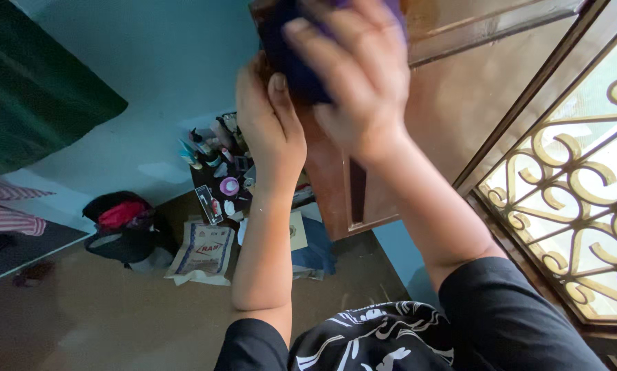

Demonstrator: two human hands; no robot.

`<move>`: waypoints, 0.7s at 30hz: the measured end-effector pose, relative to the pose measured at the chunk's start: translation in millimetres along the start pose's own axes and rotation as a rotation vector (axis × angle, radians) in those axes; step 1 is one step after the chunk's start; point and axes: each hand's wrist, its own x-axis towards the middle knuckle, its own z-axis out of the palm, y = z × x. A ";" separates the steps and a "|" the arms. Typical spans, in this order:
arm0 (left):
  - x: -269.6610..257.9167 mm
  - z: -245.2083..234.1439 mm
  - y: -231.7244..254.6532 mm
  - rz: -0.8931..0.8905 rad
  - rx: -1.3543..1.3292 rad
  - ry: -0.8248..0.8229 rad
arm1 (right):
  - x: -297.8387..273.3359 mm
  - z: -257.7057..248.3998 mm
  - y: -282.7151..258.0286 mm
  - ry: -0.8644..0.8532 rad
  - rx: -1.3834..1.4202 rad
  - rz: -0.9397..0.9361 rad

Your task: The person wipes the exterior surface of a brown wooden cabinet door using a purple cloth. They systematically clean the door's face and edges, then move away from the cabinet while holding the cloth.

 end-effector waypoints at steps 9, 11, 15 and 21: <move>-2.5 1.7 4.7 -0.051 -0.002 -0.015 | -129.6 -43.9 162.2 0.394 -0.378 0.370; -5.9 2.1 7.0 -0.033 -0.005 -0.006 | -134.6 -34.2 168.1 0.457 -0.299 0.410; -4.9 4.1 3.3 -0.024 -0.011 0.004 | -108.1 -4.9 118.7 0.476 -0.179 0.485; -8.6 2.6 -4.3 -0.070 -0.071 -0.027 | -32.4 29.2 -18.5 0.056 -0.114 0.322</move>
